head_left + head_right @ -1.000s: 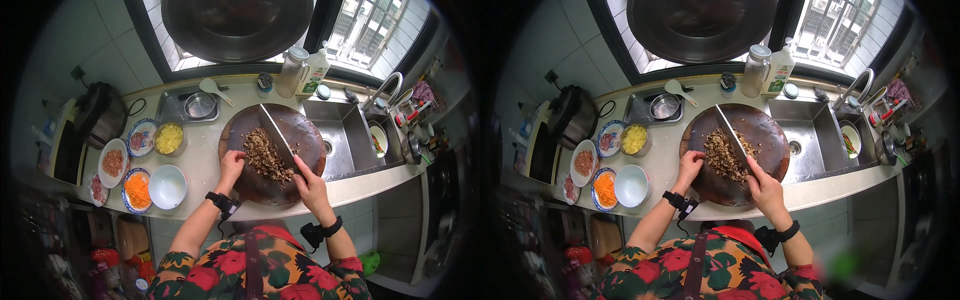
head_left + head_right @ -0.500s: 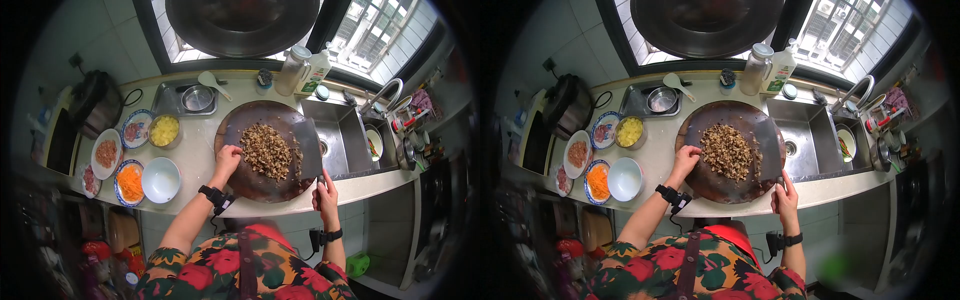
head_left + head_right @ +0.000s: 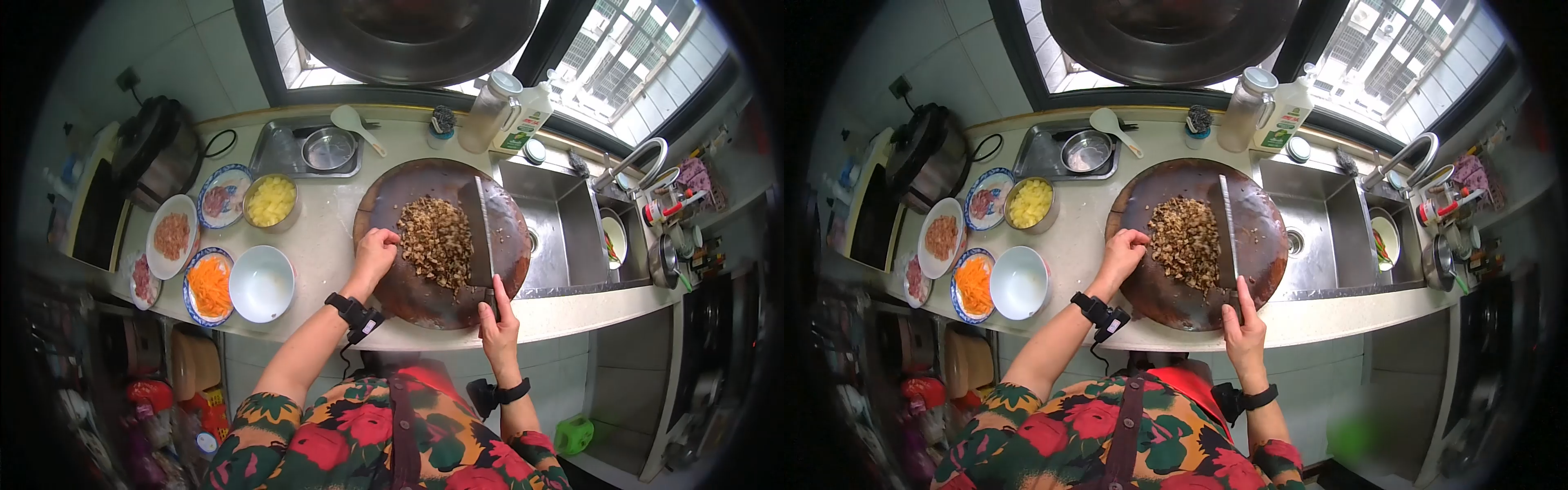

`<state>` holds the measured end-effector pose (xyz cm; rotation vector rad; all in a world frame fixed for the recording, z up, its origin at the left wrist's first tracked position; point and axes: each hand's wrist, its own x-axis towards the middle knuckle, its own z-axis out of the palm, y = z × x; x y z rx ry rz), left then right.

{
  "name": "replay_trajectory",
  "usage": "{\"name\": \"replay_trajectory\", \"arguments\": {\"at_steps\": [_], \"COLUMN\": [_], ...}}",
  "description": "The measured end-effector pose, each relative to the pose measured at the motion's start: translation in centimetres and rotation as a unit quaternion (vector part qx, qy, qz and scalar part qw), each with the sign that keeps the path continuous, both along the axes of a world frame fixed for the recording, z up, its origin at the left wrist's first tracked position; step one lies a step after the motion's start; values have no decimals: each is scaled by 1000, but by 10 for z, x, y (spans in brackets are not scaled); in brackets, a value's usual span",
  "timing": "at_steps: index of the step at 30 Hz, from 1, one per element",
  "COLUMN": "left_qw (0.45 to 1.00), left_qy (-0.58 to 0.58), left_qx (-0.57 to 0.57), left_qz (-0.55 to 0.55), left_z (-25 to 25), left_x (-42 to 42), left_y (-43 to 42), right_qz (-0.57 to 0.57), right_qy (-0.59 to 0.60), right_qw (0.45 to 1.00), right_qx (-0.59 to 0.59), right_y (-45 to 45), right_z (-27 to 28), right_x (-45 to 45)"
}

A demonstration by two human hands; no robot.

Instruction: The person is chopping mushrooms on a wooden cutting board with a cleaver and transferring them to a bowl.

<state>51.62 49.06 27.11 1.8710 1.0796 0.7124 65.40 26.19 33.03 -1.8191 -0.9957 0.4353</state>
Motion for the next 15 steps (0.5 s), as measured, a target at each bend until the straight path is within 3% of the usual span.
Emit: {"name": "replay_trajectory", "arguments": {"at_steps": [1, 3, 6, 9, 12, 13, 15], "left_qw": [1000, 1000, 1000, 1000, 999, 999, 999], "left_qy": [-8, -17, -27, -26, -26, -30, -29], "left_qx": [5, 0, 0, 5, 11, 13, 17], "left_qz": [2, 8, 12, 11, 17, 20, 17], "left_z": [1, 0, -2, -4, -5, -6, -4], "left_x": [0, 1, 0, -2, 0, 1, 2], "left_y": [-1, -3, -4, -6, -7, -7, -4], "right_qz": [2, 37, 57, 55, 33, 29, 38], "right_qy": [-4, -144, -162, -89, -169, -125, -90], "right_qw": [1000, 989, 985, 990, 985, 975, 987], "right_qx": [-2, -10, -7, -97, -21, -182, -123], "right_y": [0, 11, 19, 24, 38, 42, 48], "right_z": [3, 33, 45, 69, 34, 30, 35], "right_x": [0, -7, -9, -15, -14, -12, -2]}}
